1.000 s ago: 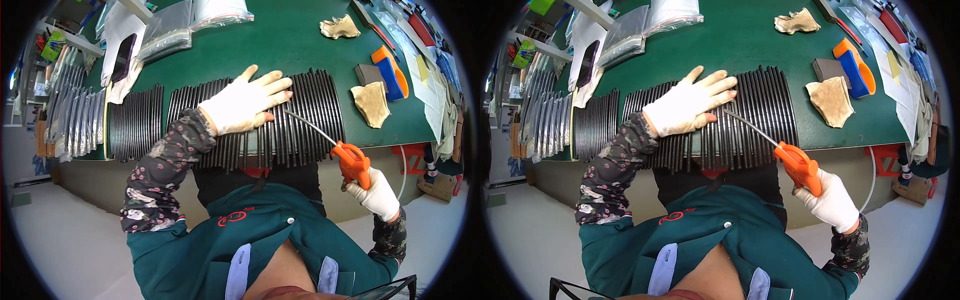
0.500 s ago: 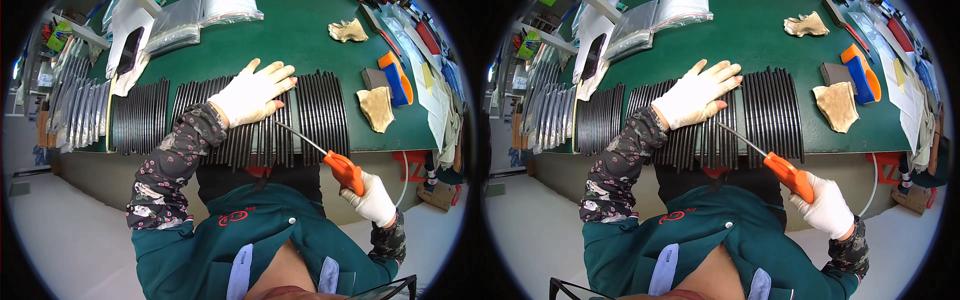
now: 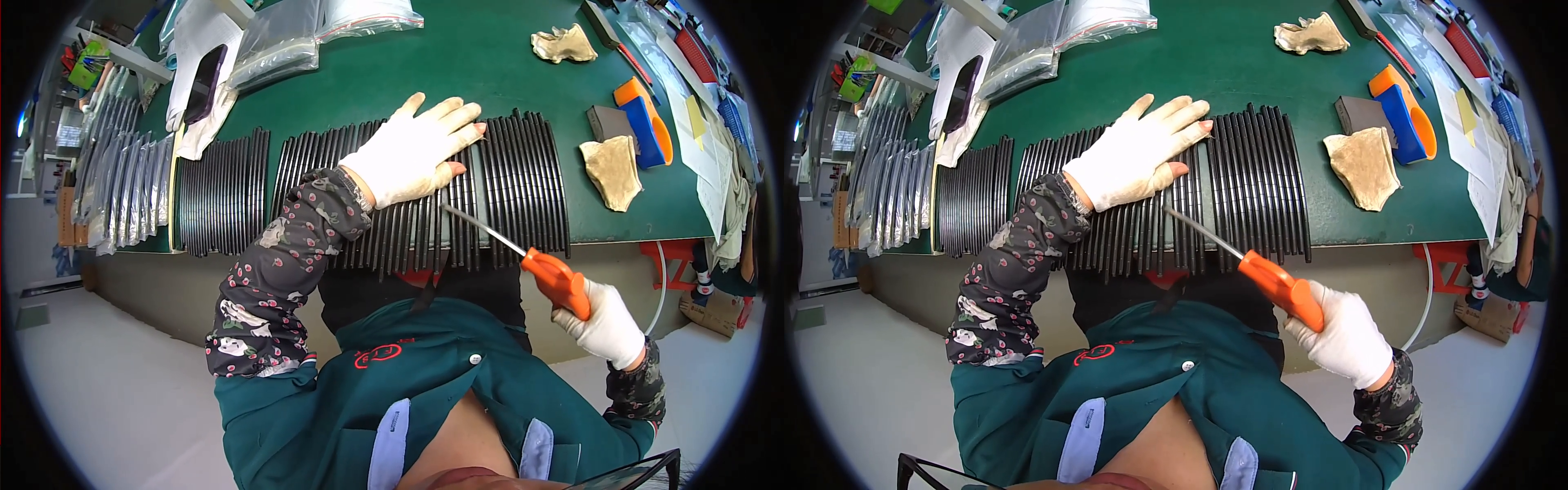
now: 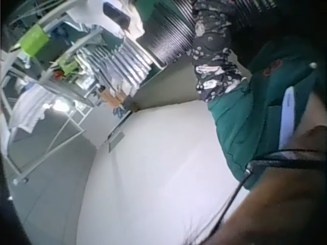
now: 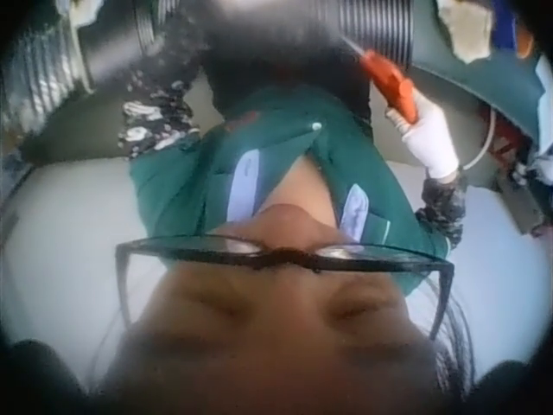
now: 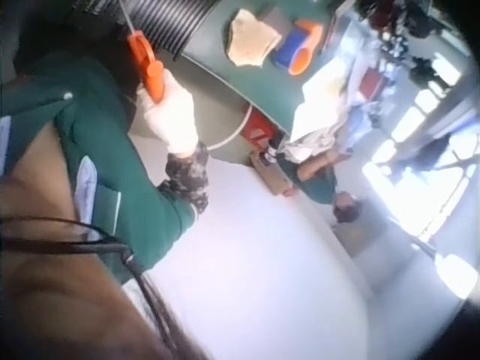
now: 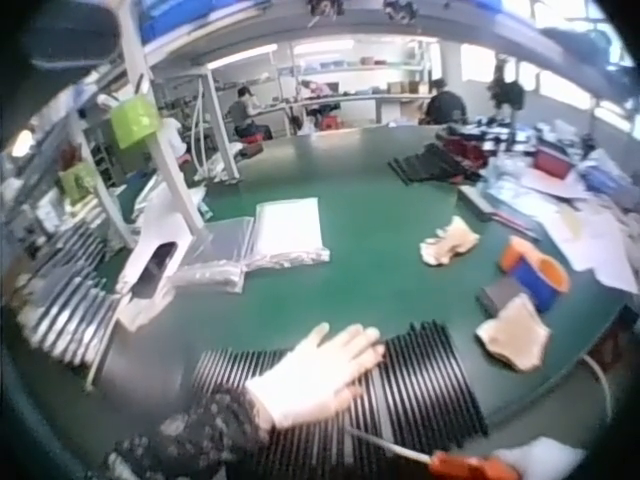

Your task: Cleaning a row of black tubes using a cloth and an air duster, then bundling them and placing them into plastic bags.

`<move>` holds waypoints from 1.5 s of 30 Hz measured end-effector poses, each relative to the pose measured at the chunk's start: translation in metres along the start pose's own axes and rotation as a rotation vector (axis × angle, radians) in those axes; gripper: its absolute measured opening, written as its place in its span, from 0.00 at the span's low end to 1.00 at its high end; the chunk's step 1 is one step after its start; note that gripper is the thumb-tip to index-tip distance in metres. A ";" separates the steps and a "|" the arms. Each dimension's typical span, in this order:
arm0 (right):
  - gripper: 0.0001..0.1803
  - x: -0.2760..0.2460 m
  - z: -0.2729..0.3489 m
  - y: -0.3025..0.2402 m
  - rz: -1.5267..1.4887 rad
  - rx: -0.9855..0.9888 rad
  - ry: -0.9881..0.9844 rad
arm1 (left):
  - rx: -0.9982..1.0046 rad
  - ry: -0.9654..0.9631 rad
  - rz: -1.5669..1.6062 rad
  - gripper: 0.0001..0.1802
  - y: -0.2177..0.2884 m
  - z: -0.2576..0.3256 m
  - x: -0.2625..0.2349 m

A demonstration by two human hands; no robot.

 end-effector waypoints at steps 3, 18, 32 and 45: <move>0.12 0.001 0.004 0.002 0.022 -0.069 -0.041 | -0.010 -0.034 0.015 0.31 0.000 0.000 -0.001; 0.10 -0.023 0.032 0.037 -0.417 0.062 0.154 | 0.056 -0.018 -0.004 0.31 0.016 -0.015 -0.015; 0.11 -0.021 0.043 0.057 -0.299 0.046 0.094 | 0.157 -0.131 0.007 0.36 0.010 -0.004 -0.010; 0.09 -0.016 0.026 0.033 0.003 -0.040 0.041 | 0.102 -0.069 0.005 0.34 0.021 -0.014 0.010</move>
Point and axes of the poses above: each hand's wrist, its own z-axis away from the middle knuckle, its own x-axis out of the palm, y = z × x, the point moved 7 cm from there along -z, towards the middle knuckle, and after that the axes turned 12 degrees about -x, right-handed, at the moved point
